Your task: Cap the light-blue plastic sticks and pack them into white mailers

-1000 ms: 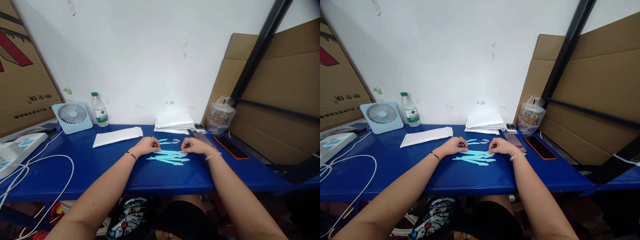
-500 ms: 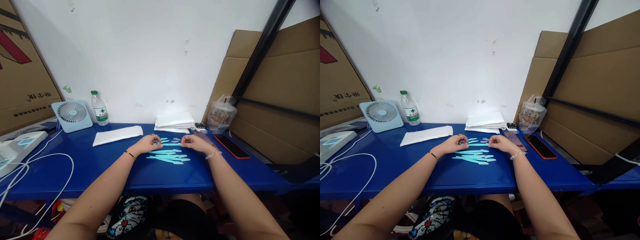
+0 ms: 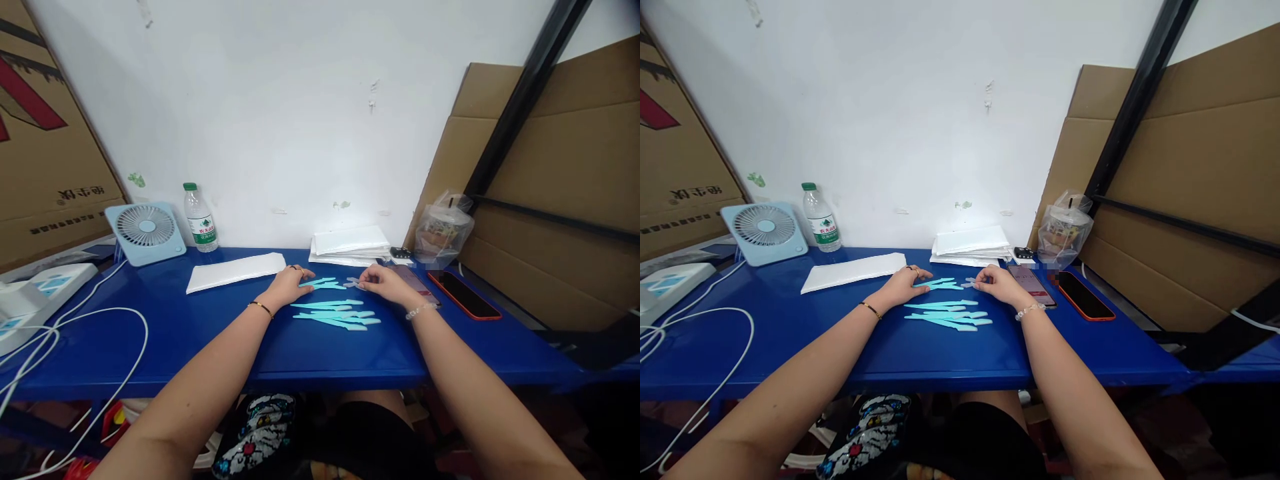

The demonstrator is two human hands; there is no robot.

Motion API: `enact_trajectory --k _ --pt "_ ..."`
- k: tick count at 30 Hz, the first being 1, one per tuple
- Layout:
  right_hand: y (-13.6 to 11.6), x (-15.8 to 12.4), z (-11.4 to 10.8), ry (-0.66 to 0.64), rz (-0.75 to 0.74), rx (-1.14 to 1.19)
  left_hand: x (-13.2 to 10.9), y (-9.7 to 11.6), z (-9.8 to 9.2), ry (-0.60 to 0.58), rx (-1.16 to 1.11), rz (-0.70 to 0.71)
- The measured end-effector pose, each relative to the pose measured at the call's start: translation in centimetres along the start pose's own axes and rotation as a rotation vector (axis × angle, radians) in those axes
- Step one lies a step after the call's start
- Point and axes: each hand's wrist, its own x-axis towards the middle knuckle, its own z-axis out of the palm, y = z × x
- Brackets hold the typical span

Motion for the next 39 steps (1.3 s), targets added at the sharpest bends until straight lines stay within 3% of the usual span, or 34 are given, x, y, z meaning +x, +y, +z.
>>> enact_trajectory --k 4,8,13,19,22,26,29,33,39 --pt "-0.7 -0.2 0.9 -0.188 -0.095 -0.032 0.0 0.6 0.1 0.017 0.0 0.023" --pt "-1.2 -0.1 1.6 -0.238 -0.126 -0.104 -0.5 2.2 -0.2 0.005 -0.086 0.14" --pt "-1.0 0.3 1.7 -0.157 -0.162 -0.069 -0.5 3.2 -0.2 -0.107 -0.112 0.142" --pt "0.2 0.5 0.6 0.02 -0.05 -0.074 -0.1 1.4 -0.7 -0.016 -0.01 -0.028" --pt "-0.4 0.3 0.6 0.042 -0.066 -0.081 -0.4 1.5 -1.0 0.018 -0.01 -0.011" --pt "-2.2 -0.2 1.7 -0.137 -0.136 -0.05 -0.9 2.8 -1.1 -0.158 -0.085 0.155" --pt "-3.1 -0.4 2.5 -0.236 -0.137 -0.056 -0.9 3.6 -0.8 -0.245 -0.067 0.159" --pt "-3.1 -0.2 2.5 -0.253 -0.154 -0.046 -0.7 3.7 -0.6 -0.166 0.029 0.127" --pt "-0.9 0.4 0.9 0.009 -0.067 -0.053 -0.1 2.5 -1.2 0.013 0.093 0.026"
